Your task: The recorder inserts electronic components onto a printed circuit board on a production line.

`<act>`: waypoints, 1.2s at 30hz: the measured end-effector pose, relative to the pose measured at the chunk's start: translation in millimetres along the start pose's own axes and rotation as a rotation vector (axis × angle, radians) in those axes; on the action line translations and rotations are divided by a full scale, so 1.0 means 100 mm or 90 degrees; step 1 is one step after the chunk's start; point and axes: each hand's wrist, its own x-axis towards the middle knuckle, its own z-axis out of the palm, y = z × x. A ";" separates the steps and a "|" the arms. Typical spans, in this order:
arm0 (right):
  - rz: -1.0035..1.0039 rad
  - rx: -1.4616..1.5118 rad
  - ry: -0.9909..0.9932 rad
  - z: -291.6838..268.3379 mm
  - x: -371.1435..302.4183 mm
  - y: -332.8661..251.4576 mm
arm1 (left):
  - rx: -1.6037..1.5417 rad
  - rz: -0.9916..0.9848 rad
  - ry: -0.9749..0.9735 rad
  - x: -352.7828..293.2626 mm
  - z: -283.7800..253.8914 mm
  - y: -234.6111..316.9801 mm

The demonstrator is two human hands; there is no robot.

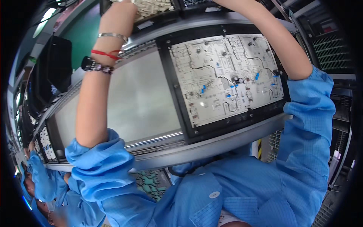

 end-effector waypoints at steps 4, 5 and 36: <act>0.200 0.357 -0.066 -0.35 -0.29 -0.25 | 0.311 -0.081 -0.176 0.05 -0.01 0.08; 0.238 0.538 -0.095 -0.46 -0.36 -0.40 | 0.297 -0.062 -0.166 0.04 -0.14 0.11; 0.048 0.512 -0.162 -0.44 -1.44 -1.43 | -1.035 -0.551 -0.103 -0.95 -0.29 1.37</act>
